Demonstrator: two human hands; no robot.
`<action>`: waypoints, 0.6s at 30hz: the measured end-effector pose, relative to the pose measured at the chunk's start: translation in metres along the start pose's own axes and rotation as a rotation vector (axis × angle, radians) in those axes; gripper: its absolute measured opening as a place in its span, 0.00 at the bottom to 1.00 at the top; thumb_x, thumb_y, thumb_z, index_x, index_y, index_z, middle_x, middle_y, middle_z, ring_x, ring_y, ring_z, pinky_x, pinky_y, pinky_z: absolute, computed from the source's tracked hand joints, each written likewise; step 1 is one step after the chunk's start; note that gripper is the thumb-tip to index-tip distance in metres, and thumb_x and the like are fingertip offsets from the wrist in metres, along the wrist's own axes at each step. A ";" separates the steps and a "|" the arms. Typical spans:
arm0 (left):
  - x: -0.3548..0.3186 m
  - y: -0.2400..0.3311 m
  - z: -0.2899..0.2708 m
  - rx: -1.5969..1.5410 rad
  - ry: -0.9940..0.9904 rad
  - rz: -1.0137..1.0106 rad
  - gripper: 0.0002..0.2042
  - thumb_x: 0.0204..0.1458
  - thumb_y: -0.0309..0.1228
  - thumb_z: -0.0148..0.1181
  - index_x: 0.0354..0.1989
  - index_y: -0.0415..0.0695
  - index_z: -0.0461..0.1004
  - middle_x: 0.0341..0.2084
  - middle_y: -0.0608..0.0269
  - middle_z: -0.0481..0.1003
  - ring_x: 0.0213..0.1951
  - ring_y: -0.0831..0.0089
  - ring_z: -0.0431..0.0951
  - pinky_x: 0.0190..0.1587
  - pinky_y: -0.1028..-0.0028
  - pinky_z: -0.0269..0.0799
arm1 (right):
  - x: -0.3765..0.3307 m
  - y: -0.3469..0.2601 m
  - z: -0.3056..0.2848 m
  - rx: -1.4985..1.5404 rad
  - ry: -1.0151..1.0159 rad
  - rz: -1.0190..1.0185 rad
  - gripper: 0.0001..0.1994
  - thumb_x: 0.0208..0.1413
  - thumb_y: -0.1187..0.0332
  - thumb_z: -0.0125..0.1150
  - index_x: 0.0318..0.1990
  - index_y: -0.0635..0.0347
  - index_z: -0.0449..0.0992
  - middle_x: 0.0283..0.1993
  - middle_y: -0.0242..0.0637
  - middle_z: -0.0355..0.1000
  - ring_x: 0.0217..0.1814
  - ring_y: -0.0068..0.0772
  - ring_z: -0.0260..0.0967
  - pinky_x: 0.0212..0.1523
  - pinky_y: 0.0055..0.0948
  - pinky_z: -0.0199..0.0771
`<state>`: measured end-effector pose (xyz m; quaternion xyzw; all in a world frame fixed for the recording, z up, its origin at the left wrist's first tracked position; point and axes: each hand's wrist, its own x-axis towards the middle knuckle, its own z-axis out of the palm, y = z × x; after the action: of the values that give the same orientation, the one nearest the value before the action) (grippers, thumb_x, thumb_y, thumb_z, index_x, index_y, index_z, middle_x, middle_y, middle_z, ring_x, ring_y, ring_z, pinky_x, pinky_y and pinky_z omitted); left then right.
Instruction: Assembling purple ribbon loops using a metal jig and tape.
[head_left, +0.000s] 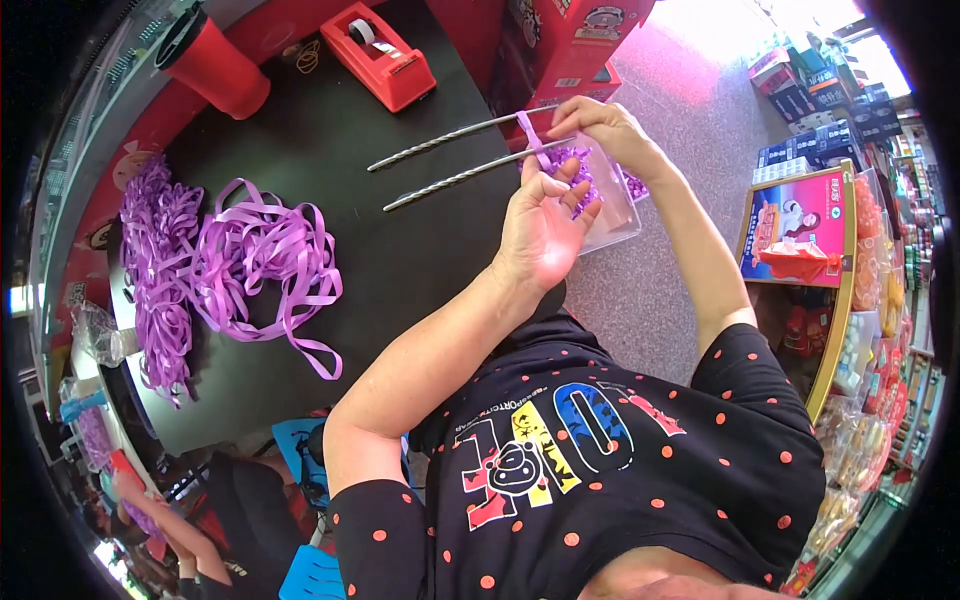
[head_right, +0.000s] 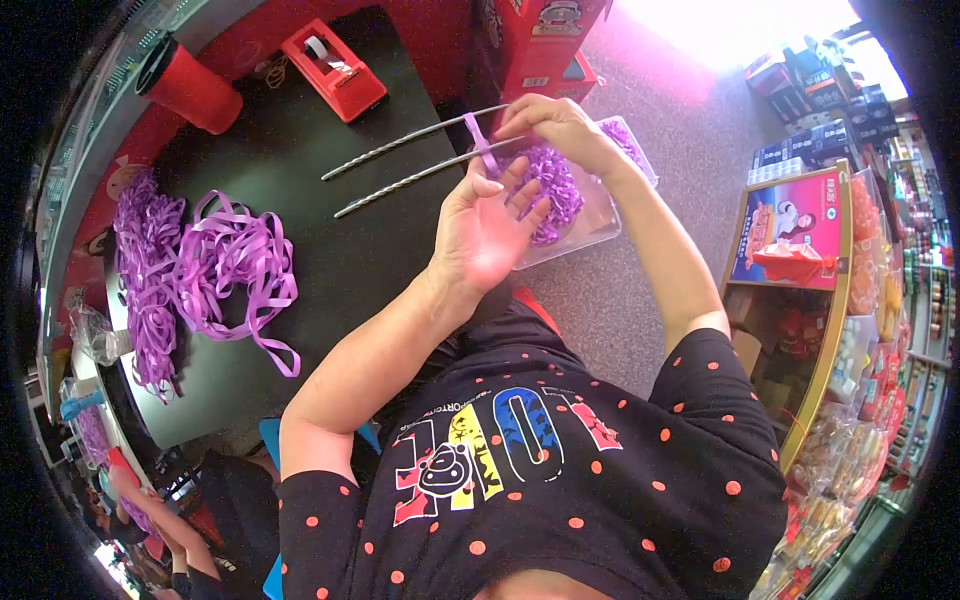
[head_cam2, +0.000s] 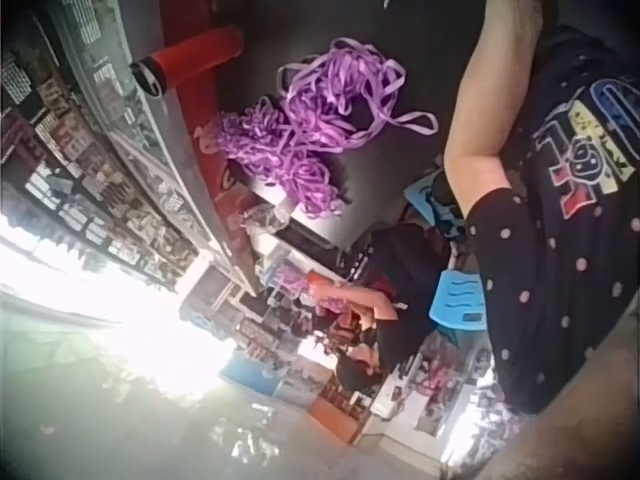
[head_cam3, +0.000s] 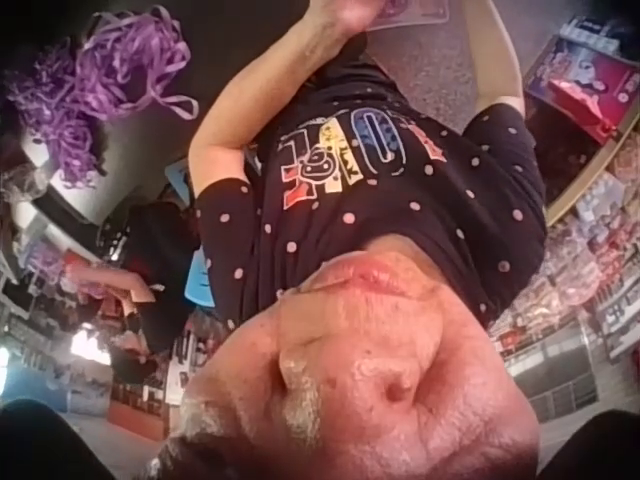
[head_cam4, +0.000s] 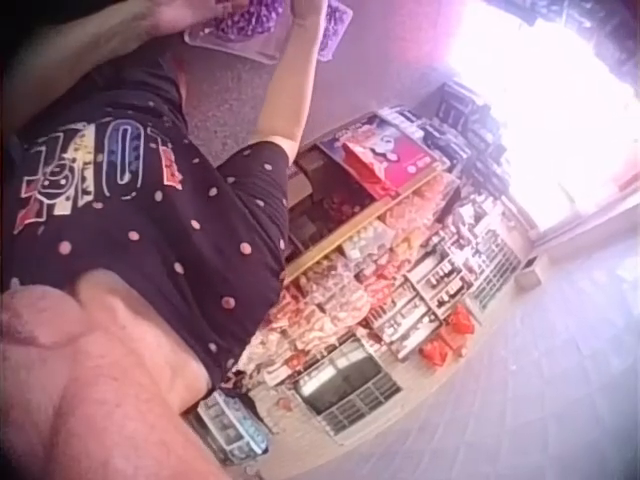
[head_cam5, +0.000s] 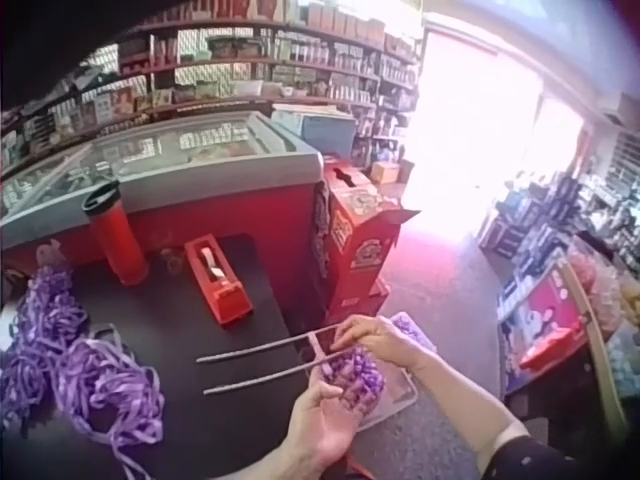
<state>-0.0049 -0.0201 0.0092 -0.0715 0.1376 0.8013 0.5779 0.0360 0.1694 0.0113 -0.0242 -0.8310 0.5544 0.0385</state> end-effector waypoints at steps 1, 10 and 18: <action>-0.001 0.001 0.001 0.001 0.002 0.020 0.25 0.40 0.25 0.51 0.52 0.56 0.60 0.48 0.62 0.63 0.49 0.65 0.63 0.55 0.61 0.60 | 0.002 0.002 0.003 -0.047 0.169 -0.002 0.14 0.51 0.79 0.49 0.41 0.62 0.80 0.44 0.34 0.71 0.49 0.27 0.67 0.52 0.24 0.65; -0.018 -0.010 0.026 0.124 0.171 0.011 0.20 0.44 0.20 0.48 0.48 0.50 0.62 0.41 0.63 0.66 0.40 0.71 0.68 0.44 0.64 0.69 | 0.047 -0.005 0.004 -0.167 0.003 0.262 0.17 0.53 0.61 0.62 0.45 0.65 0.76 0.39 0.32 0.75 0.41 0.20 0.68 0.45 0.23 0.68; -0.118 0.051 0.034 1.522 -0.183 0.636 0.22 0.48 0.21 0.50 0.55 0.46 0.68 0.45 0.58 0.70 0.44 0.69 0.72 0.47 0.71 0.69 | 0.062 -0.004 0.007 0.323 -0.129 0.425 0.07 0.53 0.68 0.62 0.36 0.61 0.74 0.30 0.27 0.72 0.28 0.12 0.66 0.30 0.13 0.67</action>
<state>-0.0133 -0.1321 0.0809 0.4469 0.6082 0.6169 0.2231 -0.0264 0.1663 0.0143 -0.1561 -0.7090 0.6757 -0.1281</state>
